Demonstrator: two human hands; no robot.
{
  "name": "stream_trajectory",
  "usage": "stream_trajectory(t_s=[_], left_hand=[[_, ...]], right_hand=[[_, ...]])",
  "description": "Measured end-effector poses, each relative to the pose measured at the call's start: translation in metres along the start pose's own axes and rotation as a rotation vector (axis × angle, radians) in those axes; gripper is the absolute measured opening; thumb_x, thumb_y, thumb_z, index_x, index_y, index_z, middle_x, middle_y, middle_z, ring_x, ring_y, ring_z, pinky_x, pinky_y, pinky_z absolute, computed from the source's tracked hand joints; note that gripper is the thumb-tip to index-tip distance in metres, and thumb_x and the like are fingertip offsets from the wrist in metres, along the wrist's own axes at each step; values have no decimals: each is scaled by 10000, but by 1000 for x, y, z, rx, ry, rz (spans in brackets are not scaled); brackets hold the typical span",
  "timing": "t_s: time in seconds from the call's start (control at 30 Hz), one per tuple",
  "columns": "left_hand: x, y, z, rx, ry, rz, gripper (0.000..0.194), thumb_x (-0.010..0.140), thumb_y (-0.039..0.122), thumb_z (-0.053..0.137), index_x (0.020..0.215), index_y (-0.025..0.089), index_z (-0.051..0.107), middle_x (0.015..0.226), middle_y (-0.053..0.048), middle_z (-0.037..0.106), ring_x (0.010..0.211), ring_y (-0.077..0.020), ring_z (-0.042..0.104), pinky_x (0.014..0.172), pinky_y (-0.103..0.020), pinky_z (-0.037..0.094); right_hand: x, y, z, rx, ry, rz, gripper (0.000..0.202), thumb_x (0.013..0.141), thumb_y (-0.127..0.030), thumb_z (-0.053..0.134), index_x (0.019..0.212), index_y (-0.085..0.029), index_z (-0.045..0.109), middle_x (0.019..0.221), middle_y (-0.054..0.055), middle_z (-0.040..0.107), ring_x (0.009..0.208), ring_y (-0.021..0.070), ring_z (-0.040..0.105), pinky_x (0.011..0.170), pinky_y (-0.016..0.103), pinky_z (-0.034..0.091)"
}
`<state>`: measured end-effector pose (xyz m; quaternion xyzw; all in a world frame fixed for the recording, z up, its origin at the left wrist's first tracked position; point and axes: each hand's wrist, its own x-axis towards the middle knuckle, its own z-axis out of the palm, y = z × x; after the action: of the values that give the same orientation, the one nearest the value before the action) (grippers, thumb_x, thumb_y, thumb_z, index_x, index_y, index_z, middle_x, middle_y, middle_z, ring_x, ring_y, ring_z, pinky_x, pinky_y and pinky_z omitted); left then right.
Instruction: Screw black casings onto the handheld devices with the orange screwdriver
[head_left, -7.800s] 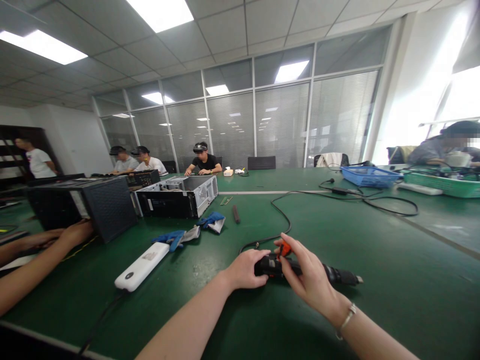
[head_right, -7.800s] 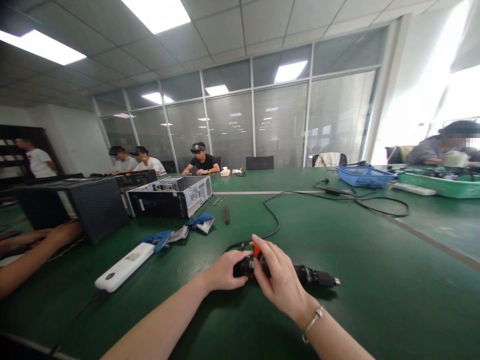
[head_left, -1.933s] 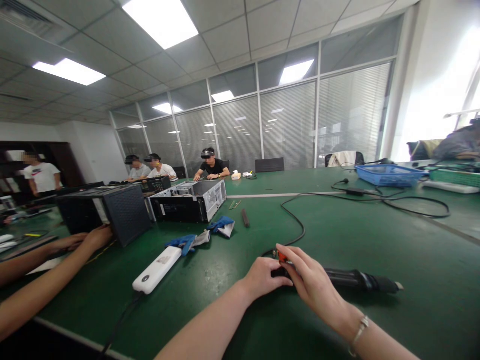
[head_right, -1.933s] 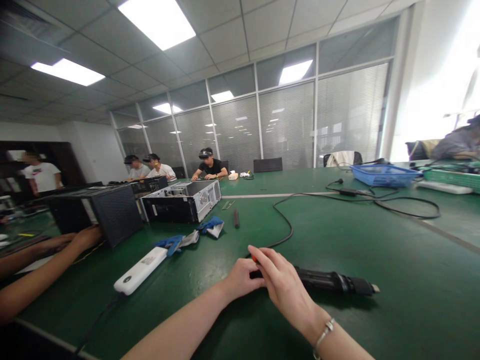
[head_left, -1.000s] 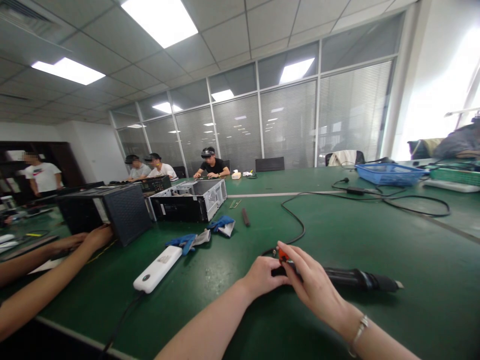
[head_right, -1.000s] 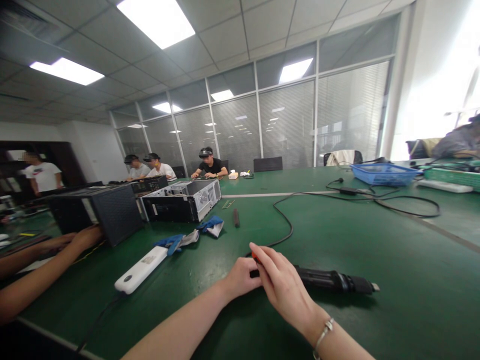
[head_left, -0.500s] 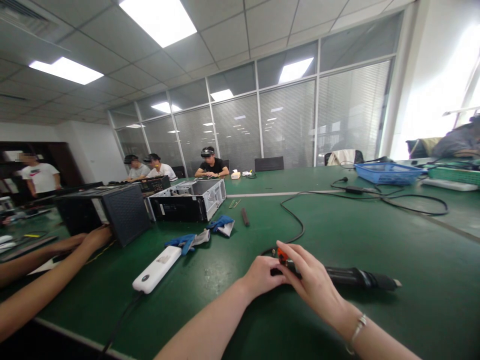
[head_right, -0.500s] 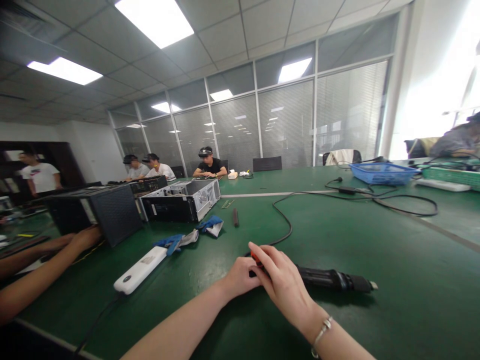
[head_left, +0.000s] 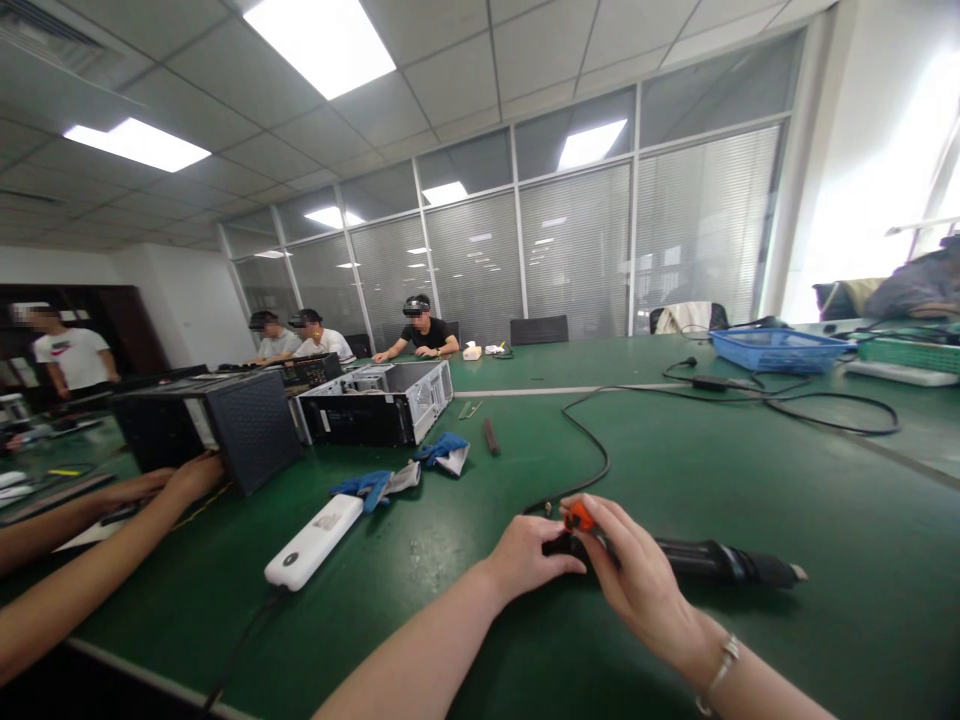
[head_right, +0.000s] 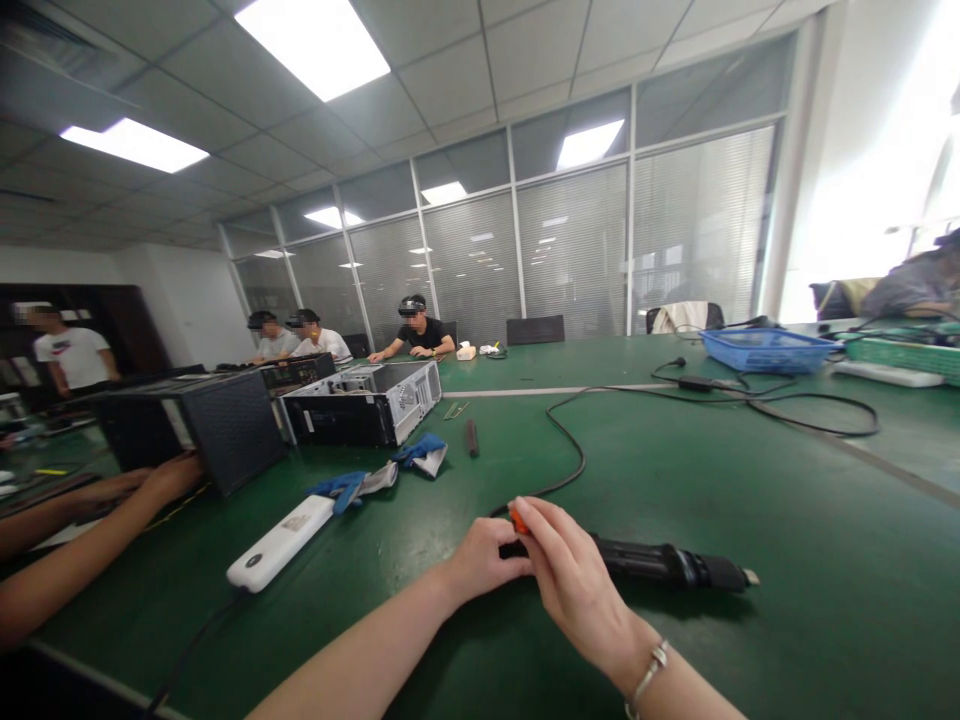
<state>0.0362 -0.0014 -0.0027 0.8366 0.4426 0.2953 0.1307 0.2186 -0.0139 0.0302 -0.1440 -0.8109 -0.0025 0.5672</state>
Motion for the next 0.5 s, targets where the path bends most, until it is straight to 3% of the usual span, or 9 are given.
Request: stream_trajectory(t_s=[0.13,0.23,0.37,0.5], left_hand=[[-1,3,-3,-23,-11,-2,234,828,366,687,933,159,707,914,-19,731,814,-168,659,755,-203,462],[-2,3,-2,-37,-11,-27,176,822,298,681,913,152,715,887,-14,735,788,-165,659,743,-203,472],[-2,1,1,-68,-9,-62,158,826,230,646,935,144,722,908,-20,742,813,-184,672,761,-222,498],[-1,-5,1,-78,-26,0,382,807,262,676,1167,136,663,1123,-83,706,992,-243,664,907,-283,485]], right_hand=[[2,-6,-5,23,69,-66,731,880,-27,493,1484,-328,209,1143,103,603,1042,212,606,807,361,564],[3,-9,-9,-38,60,-76,690,881,-85,519,1479,-284,239,1085,105,627,967,220,625,797,373,560],[8,-14,-14,-63,-185,-67,542,874,-161,496,1402,-220,388,1071,112,657,944,222,643,824,348,553],[17,-23,-21,47,-472,-32,543,782,-124,502,1318,-213,490,1127,99,663,998,211,646,887,318,530]])
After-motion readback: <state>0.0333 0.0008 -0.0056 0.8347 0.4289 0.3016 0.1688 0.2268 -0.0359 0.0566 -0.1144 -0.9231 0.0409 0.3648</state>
